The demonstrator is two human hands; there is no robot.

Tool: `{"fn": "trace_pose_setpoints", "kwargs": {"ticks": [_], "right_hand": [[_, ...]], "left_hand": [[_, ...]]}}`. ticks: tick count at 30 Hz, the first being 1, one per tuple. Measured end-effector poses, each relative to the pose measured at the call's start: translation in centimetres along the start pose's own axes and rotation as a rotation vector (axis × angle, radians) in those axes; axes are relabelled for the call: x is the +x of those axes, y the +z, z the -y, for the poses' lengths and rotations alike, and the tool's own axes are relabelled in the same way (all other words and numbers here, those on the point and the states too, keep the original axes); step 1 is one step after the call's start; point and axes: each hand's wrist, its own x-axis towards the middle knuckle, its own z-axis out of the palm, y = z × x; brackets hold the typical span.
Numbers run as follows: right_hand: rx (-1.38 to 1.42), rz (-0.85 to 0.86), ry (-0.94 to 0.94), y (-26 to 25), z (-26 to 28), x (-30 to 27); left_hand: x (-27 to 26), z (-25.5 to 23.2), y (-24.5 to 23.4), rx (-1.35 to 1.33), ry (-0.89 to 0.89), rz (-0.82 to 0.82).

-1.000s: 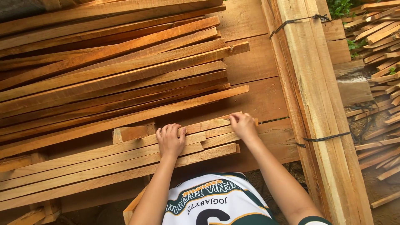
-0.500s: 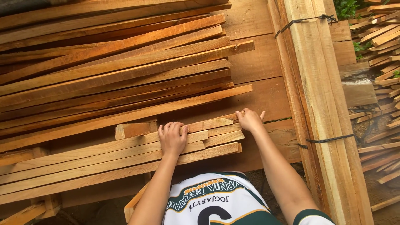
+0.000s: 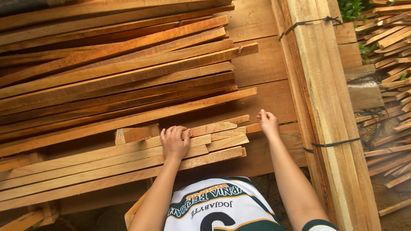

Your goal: Organize and stack thin wooden planks onto a wooden rack in a workshop setting.

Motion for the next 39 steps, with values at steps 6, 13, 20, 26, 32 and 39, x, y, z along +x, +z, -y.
{"fn": "trace_pose_setpoints", "kwargs": {"ticks": [6,13,20,26,32,39], "right_hand": [[0.080,0.244,0.171,0.5,2.0,-1.3],[0.165,0.283,0.116,0.2,1.4,-0.8],[0.187,0.292,0.096,0.5,0.6,-0.6],[0.033,0.247,0.063,1.9,-0.6,-0.2],[0.150,0.202,0.130,4.6,0.0,-1.8],[0.488,0.180,0.237,3.2,6.1,-6.5]], "left_hand": [[0.4,0.9,0.0,-0.010,0.008,0.088],[0.1,0.1,-1.0,-0.006,-0.003,0.046],[-0.3,-0.2,-1.5,0.022,-0.008,-0.031],[-0.3,0.2,-0.9,0.047,-0.018,-0.019],[0.5,0.0,-0.7,0.070,-0.025,-0.007],[0.6,1.0,-0.4,0.043,-0.044,0.066]]}}
